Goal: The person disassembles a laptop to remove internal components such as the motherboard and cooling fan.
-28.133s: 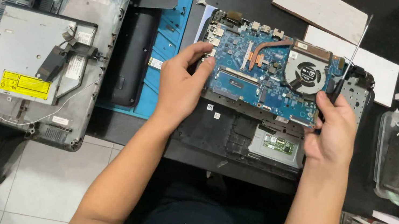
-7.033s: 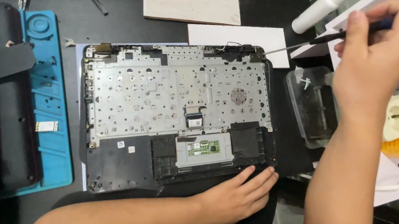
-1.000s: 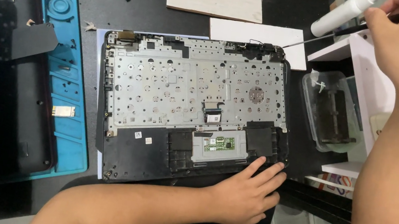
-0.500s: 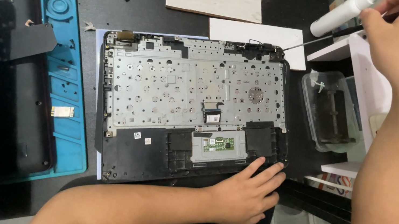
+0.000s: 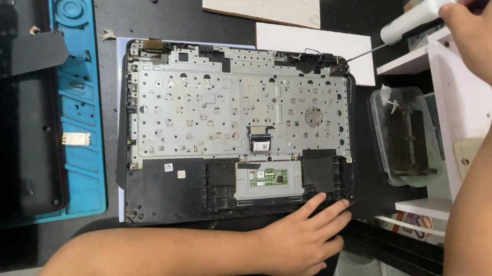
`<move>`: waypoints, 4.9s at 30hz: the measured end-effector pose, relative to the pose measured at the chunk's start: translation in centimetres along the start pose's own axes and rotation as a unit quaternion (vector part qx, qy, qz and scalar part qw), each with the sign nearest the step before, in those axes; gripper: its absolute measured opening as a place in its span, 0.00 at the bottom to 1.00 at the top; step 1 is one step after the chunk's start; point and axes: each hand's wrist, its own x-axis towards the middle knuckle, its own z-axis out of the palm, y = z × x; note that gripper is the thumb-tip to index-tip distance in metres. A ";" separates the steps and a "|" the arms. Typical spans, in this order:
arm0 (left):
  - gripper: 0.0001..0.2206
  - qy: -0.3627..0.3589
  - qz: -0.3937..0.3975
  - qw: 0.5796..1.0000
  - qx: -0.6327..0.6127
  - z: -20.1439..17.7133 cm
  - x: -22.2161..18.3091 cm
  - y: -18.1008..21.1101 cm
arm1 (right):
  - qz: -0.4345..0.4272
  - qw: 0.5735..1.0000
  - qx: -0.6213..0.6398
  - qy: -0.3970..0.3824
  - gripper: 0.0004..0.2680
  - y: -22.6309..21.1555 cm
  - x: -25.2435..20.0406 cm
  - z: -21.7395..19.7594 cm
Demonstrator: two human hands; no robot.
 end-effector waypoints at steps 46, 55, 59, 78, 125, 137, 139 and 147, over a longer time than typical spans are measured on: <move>0.07 0.168 0.004 0.986 0.026 -1.7 0.2 1.0 | 0.252 0.644 0.719 0.065 0.06 -2.6 -12.6 6.3; 0.06 0.398 -0.298 0.868 0.015 -9.3 -9.3 2.0 | 0.218 0.574 0.788 0.032 0.05 -6.0 -17.3 12.3; 0.09 0.445 -0.361 0.817 0.064 -12.3 -11.8 2.2 | 0.200 0.559 0.805 0.013 0.06 -8.4 -16.8 13.0; 0.03 0.415 -0.388 0.785 0.247 -15.2 -15.3 -1.8 | 0.188 0.598 0.779 0.023 0.05 -8.5 -18.7 12.9; 0.07 0.286 -0.324 0.847 0.311 -17.2 -11.6 -18.5 | 0.294 0.610 0.731 0.084 0.03 -5.7 -23.7 8.9; 0.16 0.317 -0.348 0.833 0.291 -18.0 -10.9 -17.2 | 0.286 0.611 0.734 0.075 0.02 -7.1 -22.3 9.1; 0.09 0.320 -0.391 0.822 0.264 -17.9 -10.7 -17.5 | 0.275 0.628 0.725 0.069 0.01 -7.6 -21.8 9.2; 0.08 0.330 -0.338 0.856 0.210 -16.7 -12.0 -18.7 | 0.241 0.650 0.717 0.068 0.02 -9.5 -17.2 9.4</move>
